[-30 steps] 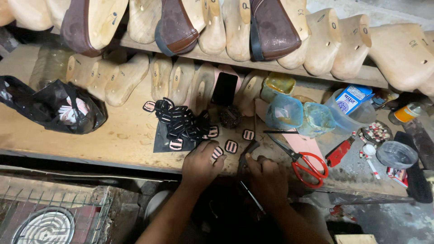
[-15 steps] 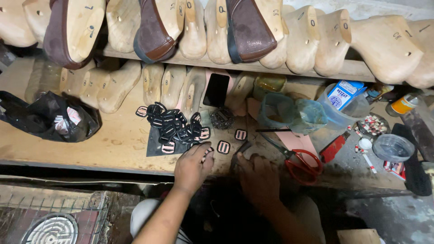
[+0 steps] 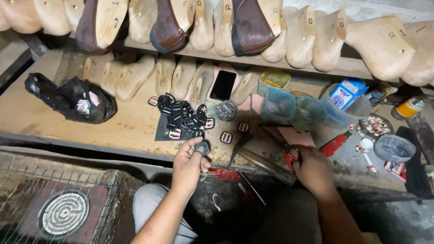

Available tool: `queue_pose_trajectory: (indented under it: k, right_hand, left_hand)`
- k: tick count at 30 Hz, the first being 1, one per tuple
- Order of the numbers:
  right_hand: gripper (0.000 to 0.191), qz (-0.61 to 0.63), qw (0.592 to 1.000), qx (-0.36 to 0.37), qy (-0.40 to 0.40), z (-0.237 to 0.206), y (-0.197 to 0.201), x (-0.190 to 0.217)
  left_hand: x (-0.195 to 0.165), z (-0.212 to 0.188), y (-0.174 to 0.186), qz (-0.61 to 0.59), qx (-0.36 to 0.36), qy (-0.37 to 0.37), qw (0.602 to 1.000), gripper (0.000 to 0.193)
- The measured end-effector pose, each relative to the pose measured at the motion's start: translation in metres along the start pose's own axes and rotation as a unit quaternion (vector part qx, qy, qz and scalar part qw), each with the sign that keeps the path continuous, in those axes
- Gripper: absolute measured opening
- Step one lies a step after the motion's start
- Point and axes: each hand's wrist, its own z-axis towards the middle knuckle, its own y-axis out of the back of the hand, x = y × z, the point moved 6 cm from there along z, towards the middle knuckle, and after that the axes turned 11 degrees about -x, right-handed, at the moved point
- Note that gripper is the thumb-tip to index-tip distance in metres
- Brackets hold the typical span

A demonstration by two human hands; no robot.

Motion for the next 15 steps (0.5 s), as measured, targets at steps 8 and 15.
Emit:
queue_pose_trajectory:
  k: [8,15]
  right_hand:
    - [0.045,-0.037,0.990,0.124,-0.049,0.017,0.012,-0.015]
    - [0.044,0.407,0.844,0.216,-0.275,-0.012,0.012,0.008]
  left_hand:
    - [-0.017,-0.043,0.018,-0.008,0.015,-0.061,0.998,0.025]
    - [-0.015,-0.051,0.028,0.010,-0.036,0.003,0.999,0.033]
